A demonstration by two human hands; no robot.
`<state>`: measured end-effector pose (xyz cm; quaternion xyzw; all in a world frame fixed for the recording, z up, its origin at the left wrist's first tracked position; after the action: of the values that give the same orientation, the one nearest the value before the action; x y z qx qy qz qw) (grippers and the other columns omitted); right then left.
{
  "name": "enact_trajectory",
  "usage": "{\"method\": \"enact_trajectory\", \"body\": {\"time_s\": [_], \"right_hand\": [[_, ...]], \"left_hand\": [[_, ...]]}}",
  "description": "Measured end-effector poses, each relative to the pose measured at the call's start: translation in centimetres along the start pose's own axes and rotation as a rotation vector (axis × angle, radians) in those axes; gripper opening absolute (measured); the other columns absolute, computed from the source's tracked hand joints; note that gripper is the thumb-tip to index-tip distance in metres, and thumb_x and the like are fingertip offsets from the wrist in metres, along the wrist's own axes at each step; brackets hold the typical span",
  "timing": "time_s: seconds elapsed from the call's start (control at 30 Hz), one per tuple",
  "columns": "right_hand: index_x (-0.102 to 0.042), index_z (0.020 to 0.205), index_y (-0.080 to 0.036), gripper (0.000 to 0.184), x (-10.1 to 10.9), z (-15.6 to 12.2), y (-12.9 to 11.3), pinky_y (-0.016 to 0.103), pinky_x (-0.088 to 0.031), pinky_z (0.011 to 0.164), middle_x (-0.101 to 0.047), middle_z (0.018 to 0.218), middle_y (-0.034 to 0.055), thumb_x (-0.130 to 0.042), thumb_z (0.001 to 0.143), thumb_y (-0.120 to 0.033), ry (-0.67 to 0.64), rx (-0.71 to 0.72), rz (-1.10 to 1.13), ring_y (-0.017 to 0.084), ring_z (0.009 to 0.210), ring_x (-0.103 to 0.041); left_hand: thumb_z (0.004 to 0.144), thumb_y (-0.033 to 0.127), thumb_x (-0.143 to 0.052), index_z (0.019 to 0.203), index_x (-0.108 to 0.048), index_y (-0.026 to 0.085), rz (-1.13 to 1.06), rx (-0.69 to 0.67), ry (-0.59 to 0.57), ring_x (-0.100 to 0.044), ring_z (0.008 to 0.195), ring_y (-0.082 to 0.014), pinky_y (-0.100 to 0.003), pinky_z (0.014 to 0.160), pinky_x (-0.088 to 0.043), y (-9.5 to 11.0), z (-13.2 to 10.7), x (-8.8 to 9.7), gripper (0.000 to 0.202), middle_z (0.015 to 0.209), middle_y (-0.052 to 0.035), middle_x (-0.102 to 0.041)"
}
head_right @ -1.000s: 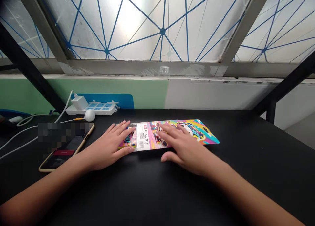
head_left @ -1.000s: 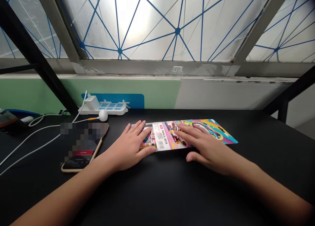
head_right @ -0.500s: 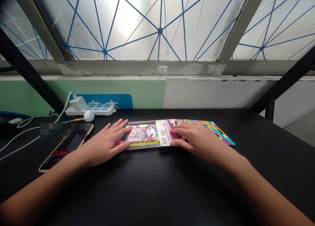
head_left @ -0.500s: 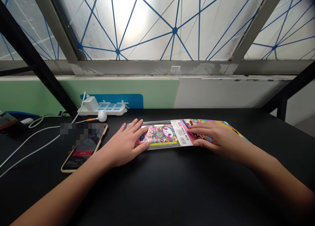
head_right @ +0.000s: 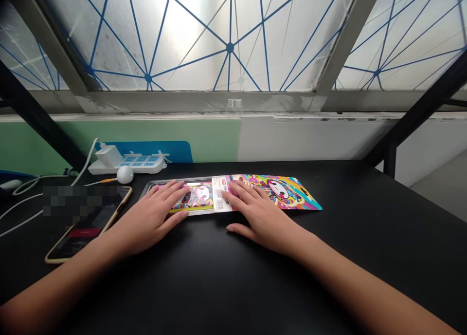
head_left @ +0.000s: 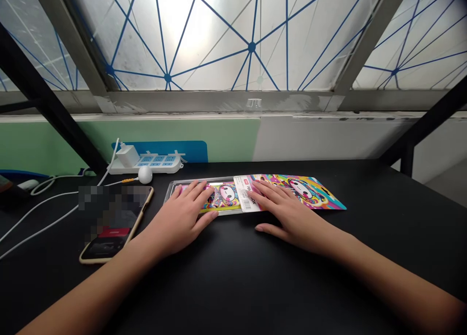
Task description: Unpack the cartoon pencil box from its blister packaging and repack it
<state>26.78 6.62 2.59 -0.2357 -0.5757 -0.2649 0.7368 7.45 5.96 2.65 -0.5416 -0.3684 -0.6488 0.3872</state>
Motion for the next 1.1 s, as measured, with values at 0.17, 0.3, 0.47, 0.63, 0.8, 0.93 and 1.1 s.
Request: {"method": "enact_trajectory", "body": {"time_s": [0.17, 0.3, 0.47, 0.63, 0.8, 0.93, 1.1], "right_hand": [[-0.038, 0.157, -0.026, 0.066, -0.4, 0.0, 0.6, 0.059, -0.032, 0.119, -0.037, 0.163, 0.0105, -0.054, 0.098, -0.052, -0.049, -0.006, 0.013, 0.034, 0.151, -0.032], [-0.041, 0.155, -0.029, 0.063, 0.2, -0.2, 1.3, 0.056, -0.034, 0.119, -0.04, 0.162, 0.0065, -0.056, 0.098, -0.048, -0.072, -0.007, 0.079, 0.031, 0.149, -0.036], [-0.043, 0.153, -0.03, 0.057, 0.9, -0.7, 2.5, 0.055, -0.04, 0.116, -0.047, 0.158, 0.0063, -0.056, 0.098, -0.036, -0.058, -0.024, 0.128, 0.03, 0.145, -0.042], [-0.049, 0.147, -0.029, 0.053, 1.5, -1.0, 3.0, 0.052, -0.044, 0.112, -0.054, 0.152, 0.006, -0.051, 0.094, -0.022, -0.059, -0.013, 0.127, 0.029, 0.139, -0.048], [-0.044, 0.151, -0.031, 0.065, 1.7, -1.0, 3.2, 0.05, -0.047, 0.109, -0.052, 0.152, 0.0065, -0.051, 0.089, -0.013, -0.049, -0.013, 0.129, 0.029, 0.138, -0.048], [-0.042, 0.154, -0.032, 0.072, 1.4, -1.2, 3.3, 0.053, -0.048, 0.106, -0.052, 0.151, 0.0098, -0.05, 0.086, -0.009, -0.066, -0.003, 0.098, 0.033, 0.138, -0.048], [-0.041, 0.154, -0.029, 0.071, 0.9, -1.3, 4.0, 0.05, -0.054, 0.096, -0.056, 0.141, 0.0153, -0.046, 0.087, -0.007, -0.101, -0.072, 0.062, 0.032, 0.124, -0.057]], "left_hand": [[0.104, 0.06, -0.031, 0.157, -0.038, 0.023, 0.009, -0.001, -0.046, -0.024, 0.154, -0.0335, -0.058, 0.121, -0.027, -0.4, 0.1, -0.4, 0.065, 0.166, -0.0078, -0.03], [0.104, 0.062, -0.027, 0.159, -0.035, 0.026, -0.008, 0.008, -0.098, -0.022, 0.155, -0.0309, -0.056, 0.123, -0.024, -1.0, 0.1, -0.7, 0.066, 0.168, -0.0033, -0.024], [0.106, 0.06, -0.02, 0.159, -0.033, 0.03, -0.052, 0.019, -0.121, -0.021, 0.156, -0.0274, -0.055, 0.124, -0.022, -1.5, 0.1, -0.8, 0.063, 0.167, 0.0011, -0.025], [0.106, 0.059, -0.021, 0.159, -0.033, 0.03, -0.072, 0.052, -0.135, -0.021, 0.156, -0.0265, -0.055, 0.124, -0.022, -1.8, 0.2, -0.8, 0.062, 0.167, 0.0019, -0.025], [0.106, 0.059, -0.022, 0.158, -0.036, 0.029, -0.059, 0.042, -0.115, -0.022, 0.156, -0.0259, -0.054, 0.123, -0.024, -1.6, 0.2, -0.5, 0.062, 0.166, 0.0006, -0.028], [0.106, 0.056, -0.024, 0.156, -0.04, 0.028, -0.022, 0.046, -0.078, -0.026, 0.154, -0.0277, -0.057, 0.121, -0.028, -1.7, 0.3, -0.3, 0.059, 0.165, -0.0007, -0.032], [0.106, 0.054, -0.025, 0.152, -0.047, 0.028, 0.002, 0.082, -0.042, -0.03, 0.152, -0.0305, -0.059, 0.118, -0.031, -3.1, 0.5, 0.0, 0.057, 0.164, -0.0024, -0.036]]}}
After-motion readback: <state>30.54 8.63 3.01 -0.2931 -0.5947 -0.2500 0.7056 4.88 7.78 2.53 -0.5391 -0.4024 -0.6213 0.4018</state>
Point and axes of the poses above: each hand's wrist, its own z-axis towards the middle knuckle, its own x-axis out of the back of the hand, y = z × x, the point moved 10 cm from there along z, towards the middle knuckle
